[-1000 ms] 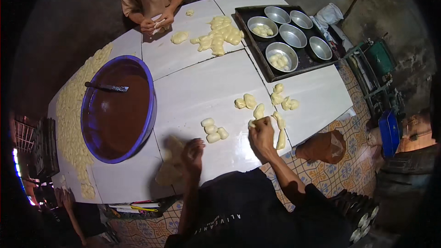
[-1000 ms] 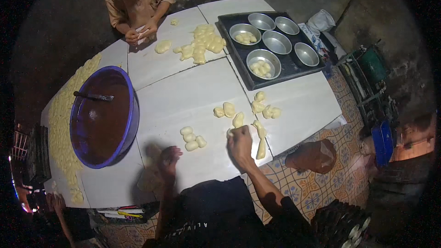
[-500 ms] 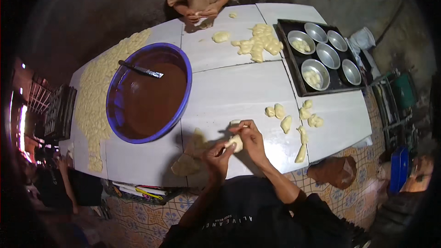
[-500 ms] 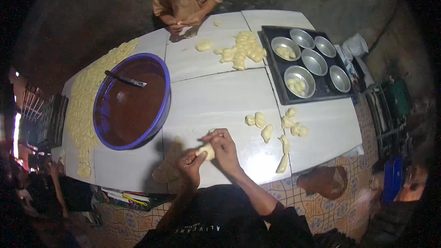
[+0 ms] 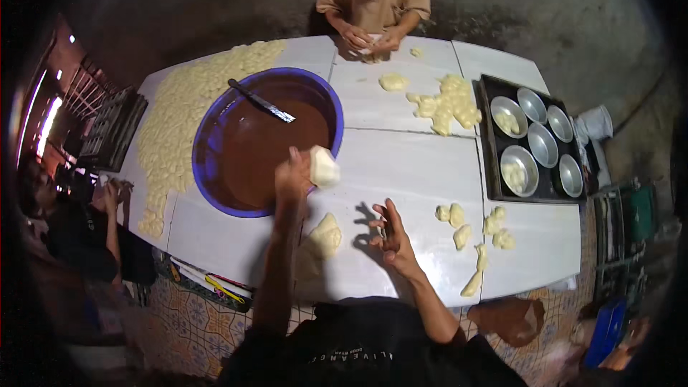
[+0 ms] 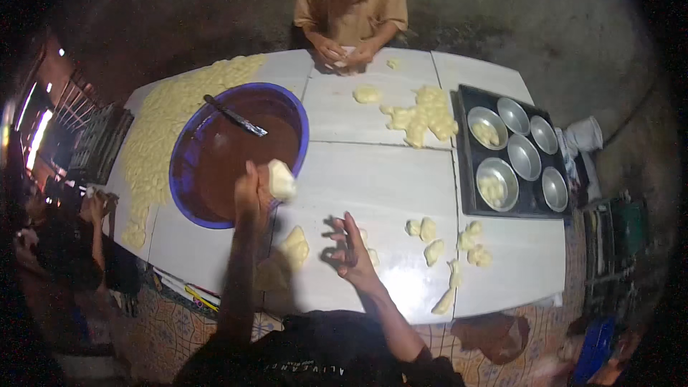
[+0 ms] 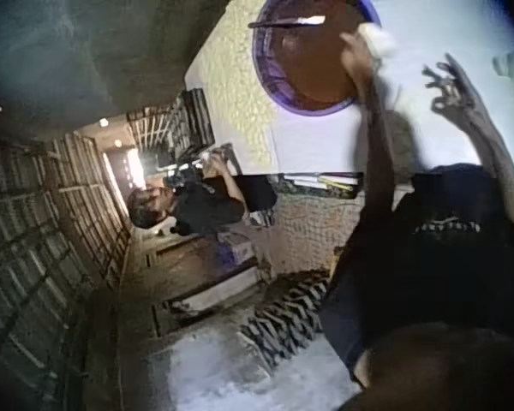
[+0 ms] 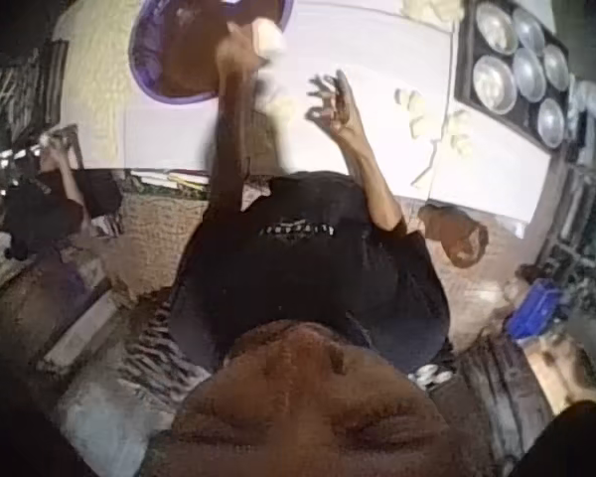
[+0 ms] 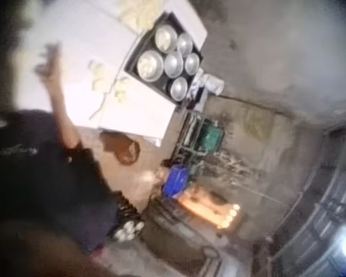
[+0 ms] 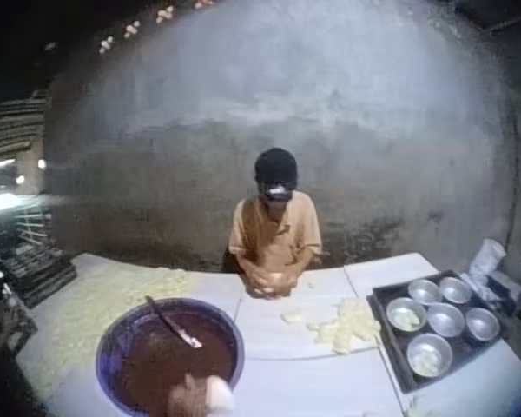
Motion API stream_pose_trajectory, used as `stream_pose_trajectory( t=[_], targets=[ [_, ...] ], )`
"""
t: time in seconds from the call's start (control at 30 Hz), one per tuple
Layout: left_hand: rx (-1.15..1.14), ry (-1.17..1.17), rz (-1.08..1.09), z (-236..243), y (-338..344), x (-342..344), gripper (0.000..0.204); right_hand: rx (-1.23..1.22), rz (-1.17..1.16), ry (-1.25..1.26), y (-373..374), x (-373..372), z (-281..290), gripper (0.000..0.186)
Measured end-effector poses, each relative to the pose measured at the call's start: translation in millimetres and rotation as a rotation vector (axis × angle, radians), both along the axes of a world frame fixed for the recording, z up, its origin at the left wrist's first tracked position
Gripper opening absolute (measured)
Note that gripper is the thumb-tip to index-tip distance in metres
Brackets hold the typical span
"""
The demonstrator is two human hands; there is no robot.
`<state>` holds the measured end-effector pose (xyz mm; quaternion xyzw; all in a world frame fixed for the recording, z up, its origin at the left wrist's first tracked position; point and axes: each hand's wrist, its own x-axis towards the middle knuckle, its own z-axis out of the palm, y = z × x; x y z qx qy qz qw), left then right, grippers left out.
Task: The person pulls pieces of dough from a large pile on a table, dips each piece into a bowl of dark liquid, and then places the dough into individual metal molds on a tray.
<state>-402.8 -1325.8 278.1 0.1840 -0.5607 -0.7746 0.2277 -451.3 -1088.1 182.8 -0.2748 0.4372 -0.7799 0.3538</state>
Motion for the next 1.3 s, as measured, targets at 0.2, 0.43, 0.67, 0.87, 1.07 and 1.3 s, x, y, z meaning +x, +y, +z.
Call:
stream_pose_trajectory(
  t=[0.2,0.43,0.67,0.87,1.07,1.3],
  targets=[
    [-0.5,-0.912,-0.156,-47,-89,-10,0.056,0.095,-0.082,0.005,-2,12,-16,0.074],
    [-0.277,-0.275,0.269,-17,36,13,0.089,0.018,-0.082,-0.465,-15,4,-4,0.052],
    [0.351,-0.366,0.086,-39,105,41,0.085,0.092,-0.252,-0.539,-18,20,-6,0.019],
    [-0.299,-0.087,-0.133,-42,121,60,0.035,0.394,-0.302,0.823,13,23,12,0.043],
    [-0.045,-0.111,-0.334,-27,122,63,0.023,0.175,-0.314,0.339,24,5,29,0.014],
    [0.1,-0.276,-0.143,-45,145,59,0.019,0.325,-0.272,0.44,36,21,28,0.024]
  ],
)
